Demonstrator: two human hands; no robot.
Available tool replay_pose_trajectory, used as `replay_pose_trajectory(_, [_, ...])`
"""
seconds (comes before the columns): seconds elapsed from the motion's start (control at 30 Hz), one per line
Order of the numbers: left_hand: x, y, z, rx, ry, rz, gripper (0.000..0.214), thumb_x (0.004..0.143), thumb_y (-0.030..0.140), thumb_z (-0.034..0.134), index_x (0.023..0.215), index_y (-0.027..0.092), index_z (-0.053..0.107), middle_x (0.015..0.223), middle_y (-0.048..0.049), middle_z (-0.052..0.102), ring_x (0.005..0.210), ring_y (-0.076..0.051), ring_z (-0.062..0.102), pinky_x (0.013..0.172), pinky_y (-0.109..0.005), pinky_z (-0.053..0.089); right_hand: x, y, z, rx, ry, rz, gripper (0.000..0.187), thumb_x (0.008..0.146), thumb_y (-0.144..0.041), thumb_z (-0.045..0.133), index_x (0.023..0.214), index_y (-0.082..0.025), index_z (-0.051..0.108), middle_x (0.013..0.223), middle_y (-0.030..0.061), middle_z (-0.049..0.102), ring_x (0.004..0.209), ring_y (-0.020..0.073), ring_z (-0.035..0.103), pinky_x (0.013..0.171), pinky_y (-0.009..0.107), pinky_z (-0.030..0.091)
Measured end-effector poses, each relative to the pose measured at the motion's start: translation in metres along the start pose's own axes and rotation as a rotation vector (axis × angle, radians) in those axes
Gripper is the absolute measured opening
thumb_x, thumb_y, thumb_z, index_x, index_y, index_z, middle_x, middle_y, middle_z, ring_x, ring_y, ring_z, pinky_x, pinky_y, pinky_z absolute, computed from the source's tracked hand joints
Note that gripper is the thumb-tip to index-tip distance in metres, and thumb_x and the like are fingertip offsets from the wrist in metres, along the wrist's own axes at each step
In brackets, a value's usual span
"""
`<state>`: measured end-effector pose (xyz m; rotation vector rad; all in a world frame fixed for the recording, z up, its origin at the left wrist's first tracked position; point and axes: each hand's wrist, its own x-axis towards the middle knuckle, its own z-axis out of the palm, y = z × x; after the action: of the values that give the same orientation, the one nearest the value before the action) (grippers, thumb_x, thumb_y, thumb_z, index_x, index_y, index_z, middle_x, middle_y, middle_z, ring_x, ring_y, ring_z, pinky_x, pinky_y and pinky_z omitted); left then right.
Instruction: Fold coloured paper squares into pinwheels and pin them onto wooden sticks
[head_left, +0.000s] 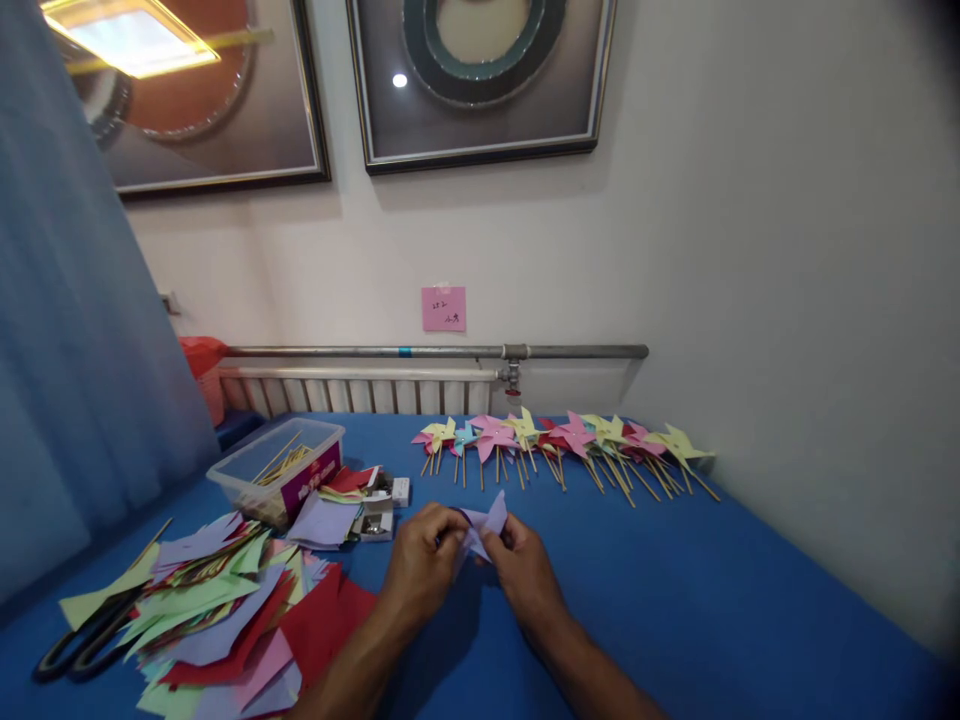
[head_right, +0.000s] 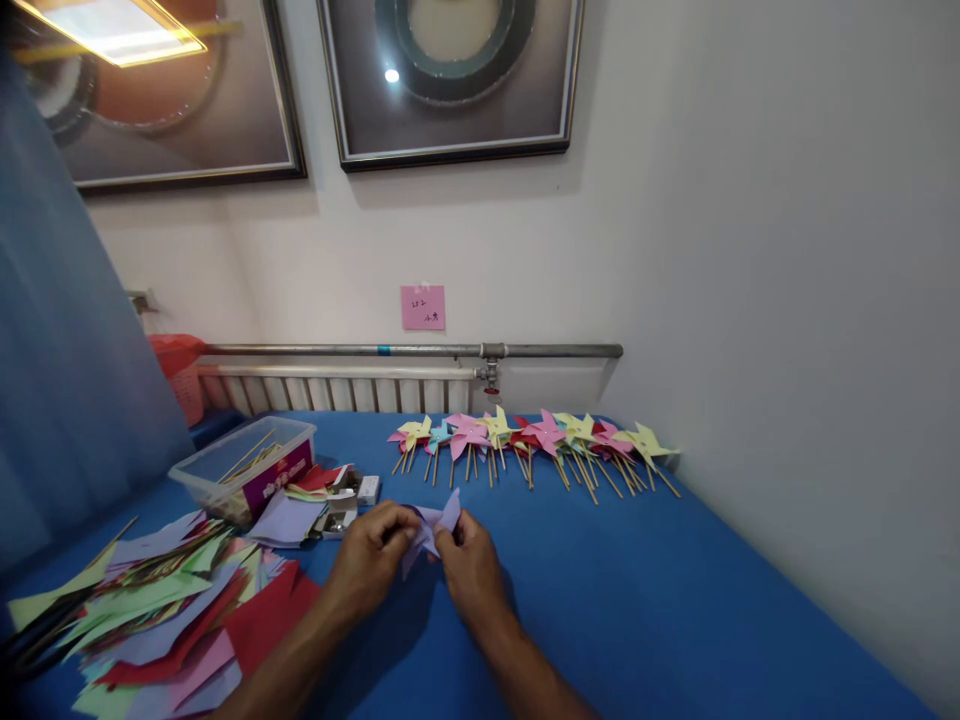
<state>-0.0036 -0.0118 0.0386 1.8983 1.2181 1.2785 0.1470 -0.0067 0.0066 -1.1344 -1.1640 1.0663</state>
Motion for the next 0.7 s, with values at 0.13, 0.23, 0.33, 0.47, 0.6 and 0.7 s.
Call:
replay_pose_trajectory(0.13, [0.004, -0.002, 0.005, -0.258, 0.098, -0.235, 0.010, 0.070, 0.023, 0.065, 0.070, 0.017, 0.072, 0.086, -0.0065, 0.069, 0.082, -0.018, 0.063, 0.075, -0.027, 0.046, 0.002, -0.001, -0.002, 0.034, 0.038, 0.014, 0.025, 0.075, -0.039, 0.066, 0.090, -0.020, 0.072, 0.084, 0.0057, 0.075, 0.073, 0.0231, 0.069, 0.067, 0.033, 0.058])
replay_pose_trajectory(0.23, [0.003, -0.004, 0.009, -0.529, 0.049, -0.380, 0.014, 0.061, 0.026, 0.074, 0.068, 0.015, 0.072, 0.094, -0.0093, 0.072, 0.083, -0.018, 0.064, 0.075, -0.027, 0.047, 0.002, -0.001, -0.003, 0.015, 0.040, 0.007, 0.026, 0.076, -0.039, 0.066, 0.091, -0.019, 0.073, 0.084, 0.0064, 0.076, 0.072, 0.0230, 0.068, 0.065, 0.032, 0.056])
replay_pose_trajectory(0.33, [0.000, -0.004, 0.012, -0.643, -0.045, -0.455, 0.024, 0.058, 0.032, 0.079, 0.071, 0.014, 0.071, 0.070, -0.0050, 0.068, 0.061, -0.013, 0.057, 0.061, -0.025, 0.042, 0.001, 0.001, -0.001, -0.017, 0.009, -0.024, 0.026, 0.075, -0.038, 0.065, 0.091, -0.018, 0.073, 0.083, 0.0065, 0.076, 0.075, 0.0240, 0.069, 0.068, 0.032, 0.055])
replay_pose_trajectory(0.47, [-0.001, -0.002, 0.014, -0.614, -0.032, -0.454, 0.025, 0.057, 0.033, 0.080, 0.070, 0.014, 0.070, 0.061, -0.0016, 0.062, 0.055, -0.010, 0.050, 0.056, -0.023, 0.037, 0.002, 0.007, 0.002, -0.062, -0.007, -0.046, 0.029, 0.075, -0.037, 0.064, 0.093, -0.017, 0.074, 0.083, 0.0072, 0.077, 0.076, 0.0246, 0.069, 0.071, 0.033, 0.055])
replay_pose_trajectory(0.6, [0.001, -0.002, 0.017, -0.606, -0.033, -0.454, 0.026, 0.056, 0.035, 0.079, 0.068, 0.014, 0.069, 0.058, -0.0009, 0.061, 0.052, -0.010, 0.048, 0.053, -0.023, 0.035, 0.002, 0.011, 0.003, -0.040, -0.034, -0.037, 0.032, 0.075, -0.037, 0.064, 0.098, -0.017, 0.075, 0.086, 0.0078, 0.078, 0.082, 0.0264, 0.071, 0.071, 0.033, 0.055])
replay_pose_trajectory(0.7, [0.001, -0.003, 0.019, -0.565, -0.026, -0.445, 0.024, 0.057, 0.035, 0.076, 0.068, 0.014, 0.070, 0.057, -0.0009, 0.060, 0.051, -0.011, 0.046, 0.053, -0.024, 0.034, 0.002, 0.012, 0.002, -0.021, -0.033, -0.059, 0.032, 0.074, -0.035, 0.065, 0.099, -0.018, 0.075, 0.089, 0.0068, 0.079, 0.085, 0.0261, 0.071, 0.072, 0.033, 0.056])
